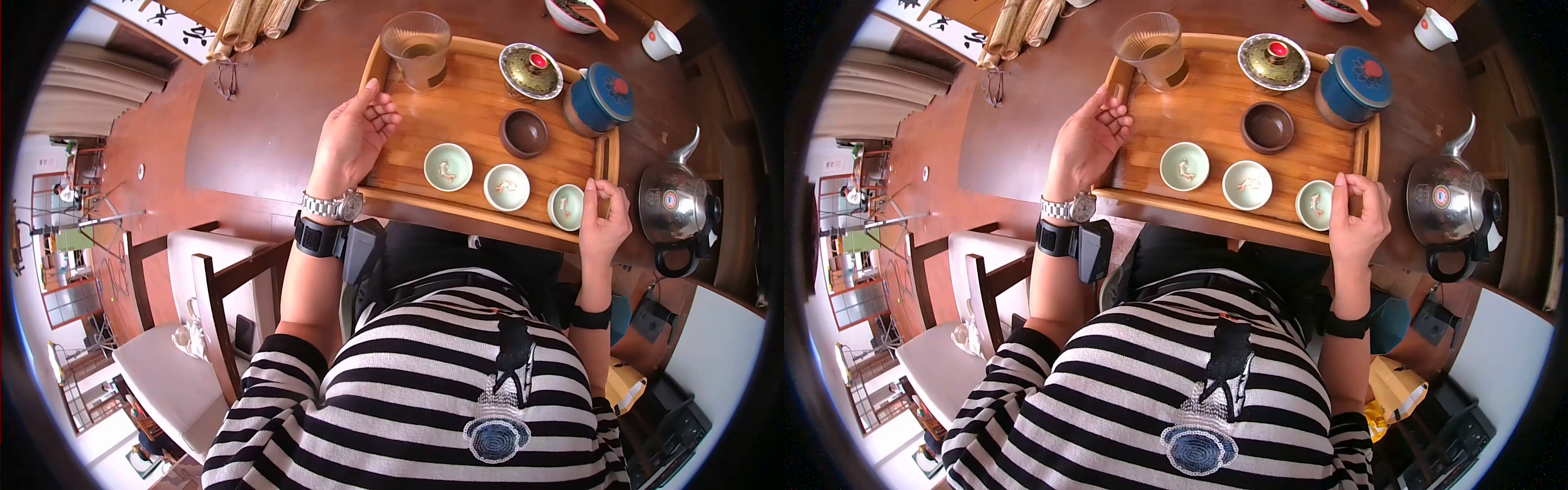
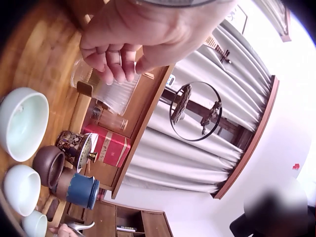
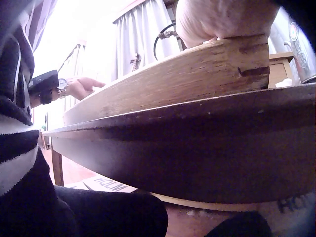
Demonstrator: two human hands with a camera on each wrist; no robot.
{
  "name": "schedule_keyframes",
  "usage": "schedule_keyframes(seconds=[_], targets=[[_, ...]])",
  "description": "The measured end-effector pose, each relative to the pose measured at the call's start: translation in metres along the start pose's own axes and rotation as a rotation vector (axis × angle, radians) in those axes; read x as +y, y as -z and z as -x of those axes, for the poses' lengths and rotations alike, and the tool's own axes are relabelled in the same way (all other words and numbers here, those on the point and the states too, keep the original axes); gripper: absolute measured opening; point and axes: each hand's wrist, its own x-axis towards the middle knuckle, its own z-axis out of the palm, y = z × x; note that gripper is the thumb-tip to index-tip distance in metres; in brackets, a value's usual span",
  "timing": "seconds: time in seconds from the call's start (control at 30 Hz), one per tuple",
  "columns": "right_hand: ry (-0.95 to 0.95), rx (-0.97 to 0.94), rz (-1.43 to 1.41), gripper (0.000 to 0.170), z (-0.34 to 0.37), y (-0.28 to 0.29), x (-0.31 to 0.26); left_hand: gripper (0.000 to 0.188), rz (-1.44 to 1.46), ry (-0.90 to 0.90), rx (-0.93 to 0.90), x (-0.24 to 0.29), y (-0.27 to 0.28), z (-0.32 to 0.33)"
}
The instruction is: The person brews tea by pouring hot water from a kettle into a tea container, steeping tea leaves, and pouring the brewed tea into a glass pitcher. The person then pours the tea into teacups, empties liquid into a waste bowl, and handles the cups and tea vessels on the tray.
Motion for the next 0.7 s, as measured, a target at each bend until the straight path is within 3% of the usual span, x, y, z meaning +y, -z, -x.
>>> schedule_keyframes(seconds=[0.47,0.57,0.63,0.7], targets=[[0.046,-0.143,0.103,0.011,0.003,0.009,-0.002,0.020,0.139,-0.081,0.000,-0.004,0.024,0.001],[0.031,-0.229,0.135,0.024,0.006,0.016,-0.001,0.021,0.156,-0.064,-0.013,-0.003,0.025,0.002],[0.108,-0.344,0.213,0.046,0.006,0.020,-0.008,0.021,0.191,-0.067,-0.056,-0.006,0.035,-0.003],[0.125,-0.389,0.238,0.054,0.006,0.022,-0.014,0.022,0.229,-0.067,-0.106,-0.009,0.036,-0.005]])
